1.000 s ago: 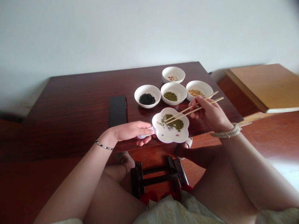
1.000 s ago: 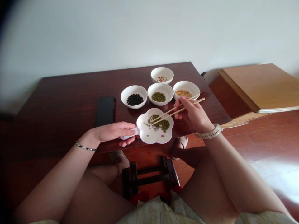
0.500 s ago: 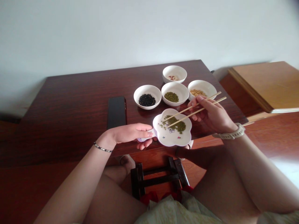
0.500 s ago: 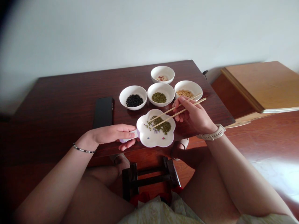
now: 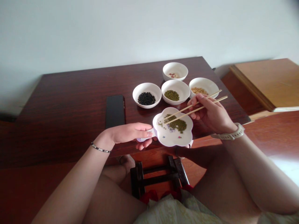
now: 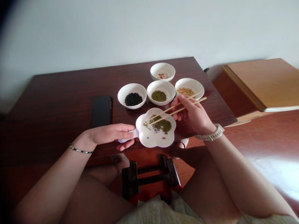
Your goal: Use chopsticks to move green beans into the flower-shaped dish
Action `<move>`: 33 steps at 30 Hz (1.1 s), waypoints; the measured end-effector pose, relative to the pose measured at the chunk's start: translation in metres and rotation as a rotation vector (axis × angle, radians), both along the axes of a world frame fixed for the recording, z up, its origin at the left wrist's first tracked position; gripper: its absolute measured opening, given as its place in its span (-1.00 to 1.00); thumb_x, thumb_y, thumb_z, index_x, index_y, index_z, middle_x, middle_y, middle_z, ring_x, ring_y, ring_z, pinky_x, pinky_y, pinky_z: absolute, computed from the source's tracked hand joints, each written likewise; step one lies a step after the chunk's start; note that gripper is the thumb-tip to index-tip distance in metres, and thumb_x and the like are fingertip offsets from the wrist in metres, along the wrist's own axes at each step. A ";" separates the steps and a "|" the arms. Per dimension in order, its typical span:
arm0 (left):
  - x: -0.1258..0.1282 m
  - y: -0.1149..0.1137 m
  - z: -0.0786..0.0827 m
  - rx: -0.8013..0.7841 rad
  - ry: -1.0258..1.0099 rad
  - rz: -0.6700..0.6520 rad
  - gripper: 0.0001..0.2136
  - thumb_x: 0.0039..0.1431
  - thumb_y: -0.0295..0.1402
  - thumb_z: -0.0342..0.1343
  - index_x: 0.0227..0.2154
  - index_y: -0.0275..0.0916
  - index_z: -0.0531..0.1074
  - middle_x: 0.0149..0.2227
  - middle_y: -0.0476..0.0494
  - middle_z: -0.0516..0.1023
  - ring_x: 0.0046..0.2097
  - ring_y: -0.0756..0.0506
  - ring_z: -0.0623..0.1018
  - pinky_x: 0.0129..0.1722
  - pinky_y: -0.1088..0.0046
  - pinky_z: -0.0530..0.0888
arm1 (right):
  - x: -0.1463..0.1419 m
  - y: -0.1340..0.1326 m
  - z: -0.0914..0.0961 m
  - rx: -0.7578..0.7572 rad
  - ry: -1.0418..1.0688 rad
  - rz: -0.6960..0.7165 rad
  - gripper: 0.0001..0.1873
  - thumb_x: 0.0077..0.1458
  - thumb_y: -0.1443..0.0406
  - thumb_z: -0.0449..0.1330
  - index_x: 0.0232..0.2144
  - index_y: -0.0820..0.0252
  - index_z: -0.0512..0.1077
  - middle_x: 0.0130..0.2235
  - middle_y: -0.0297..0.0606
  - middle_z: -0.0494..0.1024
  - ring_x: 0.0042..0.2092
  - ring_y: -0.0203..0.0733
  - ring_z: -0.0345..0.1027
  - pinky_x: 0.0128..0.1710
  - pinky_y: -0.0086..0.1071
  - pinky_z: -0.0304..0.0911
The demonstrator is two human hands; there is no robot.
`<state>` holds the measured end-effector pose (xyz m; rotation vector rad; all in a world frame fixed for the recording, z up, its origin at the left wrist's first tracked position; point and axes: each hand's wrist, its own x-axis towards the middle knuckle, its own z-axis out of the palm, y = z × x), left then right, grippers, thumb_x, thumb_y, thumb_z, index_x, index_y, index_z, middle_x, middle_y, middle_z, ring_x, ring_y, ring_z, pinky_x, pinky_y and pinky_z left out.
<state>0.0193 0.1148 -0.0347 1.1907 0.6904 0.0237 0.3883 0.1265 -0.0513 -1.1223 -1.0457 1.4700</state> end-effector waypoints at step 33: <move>-0.001 0.001 -0.006 0.013 -0.017 -0.013 -0.51 0.72 0.17 0.40 -0.10 -0.17 0.51 -0.31 -0.03 0.62 -0.31 -0.09 0.52 -0.25 0.29 0.46 | -0.016 -0.005 0.002 0.048 -0.074 0.041 -0.43 0.48 -0.19 0.65 -0.32 0.09 0.73 -0.30 -0.20 0.73 -0.45 -0.25 0.52 -0.46 -0.46 0.51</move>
